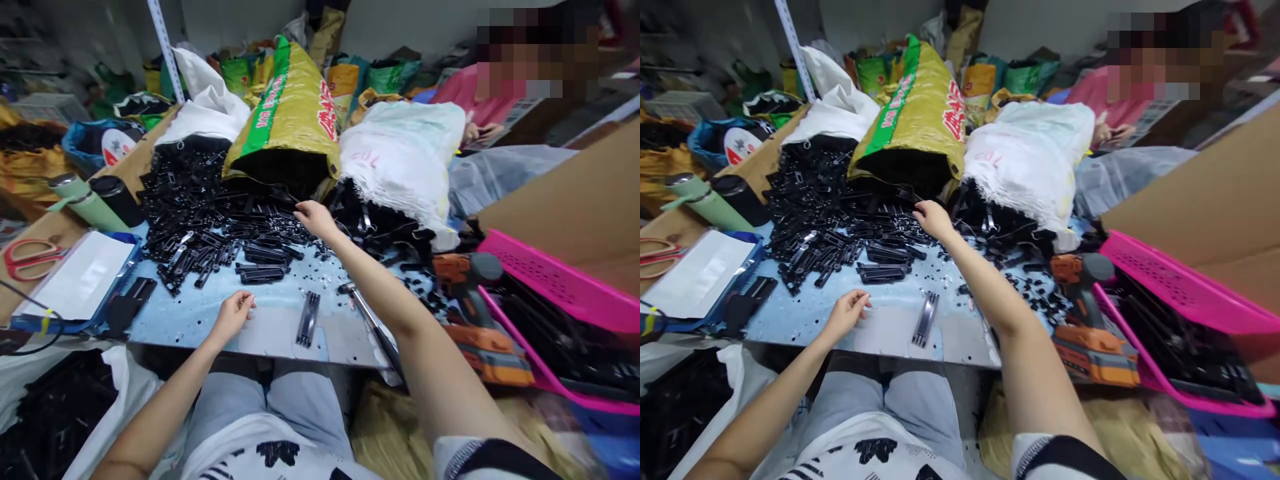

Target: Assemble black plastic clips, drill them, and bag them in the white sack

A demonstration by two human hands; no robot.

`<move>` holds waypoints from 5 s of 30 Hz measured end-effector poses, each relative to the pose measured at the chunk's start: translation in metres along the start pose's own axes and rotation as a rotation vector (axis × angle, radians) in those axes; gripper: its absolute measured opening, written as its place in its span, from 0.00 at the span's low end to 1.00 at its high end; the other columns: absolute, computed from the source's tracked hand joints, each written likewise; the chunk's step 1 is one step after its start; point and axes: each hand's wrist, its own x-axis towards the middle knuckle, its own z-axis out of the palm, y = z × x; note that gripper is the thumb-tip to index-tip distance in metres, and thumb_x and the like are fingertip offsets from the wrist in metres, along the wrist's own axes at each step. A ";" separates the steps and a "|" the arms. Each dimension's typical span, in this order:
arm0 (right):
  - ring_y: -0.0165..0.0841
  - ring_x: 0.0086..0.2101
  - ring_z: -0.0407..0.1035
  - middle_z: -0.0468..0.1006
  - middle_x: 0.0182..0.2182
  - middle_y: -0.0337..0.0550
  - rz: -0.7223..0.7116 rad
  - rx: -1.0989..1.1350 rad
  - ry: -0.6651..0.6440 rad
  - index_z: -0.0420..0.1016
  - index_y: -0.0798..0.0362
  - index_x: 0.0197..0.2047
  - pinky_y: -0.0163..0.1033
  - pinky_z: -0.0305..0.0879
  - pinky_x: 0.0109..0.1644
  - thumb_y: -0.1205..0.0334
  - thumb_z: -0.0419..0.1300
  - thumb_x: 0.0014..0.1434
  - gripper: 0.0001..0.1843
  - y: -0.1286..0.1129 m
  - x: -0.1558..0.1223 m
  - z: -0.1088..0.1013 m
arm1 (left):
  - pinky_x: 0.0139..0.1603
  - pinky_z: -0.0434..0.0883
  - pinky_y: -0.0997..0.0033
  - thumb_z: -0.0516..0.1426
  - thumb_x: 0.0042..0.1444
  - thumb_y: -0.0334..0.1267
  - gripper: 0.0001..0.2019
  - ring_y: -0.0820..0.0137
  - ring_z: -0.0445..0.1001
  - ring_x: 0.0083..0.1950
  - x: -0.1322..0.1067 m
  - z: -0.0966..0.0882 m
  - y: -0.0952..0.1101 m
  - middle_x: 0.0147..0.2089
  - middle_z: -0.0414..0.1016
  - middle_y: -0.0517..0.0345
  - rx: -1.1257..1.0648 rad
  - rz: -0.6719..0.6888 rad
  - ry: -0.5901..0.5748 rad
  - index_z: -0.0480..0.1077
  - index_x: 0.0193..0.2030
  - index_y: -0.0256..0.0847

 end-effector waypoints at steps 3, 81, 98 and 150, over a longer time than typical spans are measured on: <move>0.41 0.52 0.62 0.71 0.51 0.52 0.113 -0.092 -0.143 0.69 0.55 0.53 0.45 0.58 0.56 0.60 0.52 0.62 0.18 -0.018 0.051 0.068 | 0.26 0.65 0.74 0.51 0.56 0.50 0.15 0.72 0.70 0.25 -0.003 -0.019 -0.007 0.32 0.75 0.57 0.083 0.026 0.030 0.69 0.36 0.40; 0.29 0.32 0.69 0.69 0.50 0.49 -0.010 0.822 -0.214 0.53 0.48 0.66 0.38 0.70 0.38 0.49 0.49 0.64 0.29 -0.094 -0.250 0.060 | 0.47 0.69 0.66 0.47 0.64 0.38 0.17 0.68 0.71 0.44 -0.041 0.052 0.009 0.43 0.73 0.49 0.230 0.526 0.184 0.67 0.56 0.40; 0.43 0.38 0.66 0.73 0.37 0.59 0.803 -0.252 0.264 0.66 0.63 0.51 0.47 0.61 0.40 0.58 0.54 0.59 0.20 0.117 -0.125 -0.027 | 0.47 0.63 0.57 0.49 0.61 0.32 0.15 0.60 0.69 0.44 -0.014 0.048 0.014 0.40 0.72 0.48 1.073 0.520 -0.264 0.65 0.54 0.39; 0.35 0.36 0.67 0.73 0.35 0.46 -0.302 -0.318 -0.498 0.69 0.52 0.46 0.37 0.50 0.35 0.48 0.42 0.67 0.21 -0.057 -0.264 -0.004 | 0.43 0.66 0.61 0.58 0.46 0.61 0.32 0.56 0.70 0.44 -0.012 0.045 0.012 0.43 0.70 0.48 0.890 0.543 -0.369 0.63 0.50 0.39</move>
